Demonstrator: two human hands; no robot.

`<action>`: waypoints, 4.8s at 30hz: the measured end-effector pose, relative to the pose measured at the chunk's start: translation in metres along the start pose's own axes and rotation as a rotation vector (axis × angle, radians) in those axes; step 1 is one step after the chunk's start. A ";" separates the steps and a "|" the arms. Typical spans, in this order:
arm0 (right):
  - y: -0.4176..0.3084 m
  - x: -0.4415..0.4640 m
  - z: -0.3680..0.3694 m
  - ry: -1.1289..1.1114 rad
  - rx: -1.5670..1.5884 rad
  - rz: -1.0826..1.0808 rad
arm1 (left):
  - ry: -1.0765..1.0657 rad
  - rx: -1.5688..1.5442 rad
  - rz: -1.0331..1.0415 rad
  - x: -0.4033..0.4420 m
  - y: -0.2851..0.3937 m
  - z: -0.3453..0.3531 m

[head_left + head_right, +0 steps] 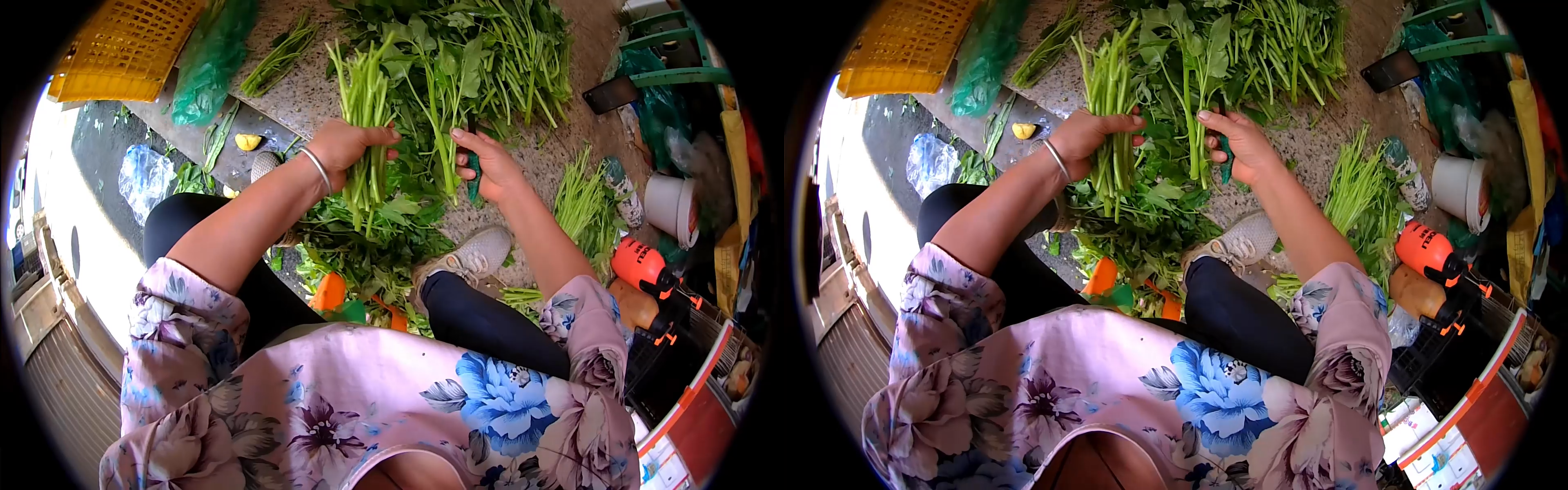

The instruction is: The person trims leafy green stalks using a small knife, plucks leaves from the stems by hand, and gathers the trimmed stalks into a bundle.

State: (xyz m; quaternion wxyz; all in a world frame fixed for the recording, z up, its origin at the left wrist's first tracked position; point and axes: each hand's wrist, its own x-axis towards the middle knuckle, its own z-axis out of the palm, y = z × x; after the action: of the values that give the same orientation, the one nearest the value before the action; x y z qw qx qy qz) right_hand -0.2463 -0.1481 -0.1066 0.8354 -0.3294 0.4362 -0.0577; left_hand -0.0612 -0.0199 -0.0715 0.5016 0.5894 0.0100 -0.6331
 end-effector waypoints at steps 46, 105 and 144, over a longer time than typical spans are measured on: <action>-0.004 -0.072 0.066 0.314 -0.504 -0.574 | 0.040 0.243 0.467 -0.058 0.008 0.005; -0.093 -0.155 0.094 0.154 -1.234 -0.959 | -0.123 0.578 0.863 -0.111 0.028 -0.040; 0.052 0.076 0.026 0.818 -1.017 -0.056 | -0.261 -0.256 0.405 -0.071 0.061 -0.098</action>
State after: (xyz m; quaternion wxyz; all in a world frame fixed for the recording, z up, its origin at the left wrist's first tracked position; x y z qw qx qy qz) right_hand -0.1893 -0.1241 -0.1798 0.3399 -0.6462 0.6831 0.0133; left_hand 0.0364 0.0532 -0.0122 0.6856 0.4245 -0.0928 -0.5841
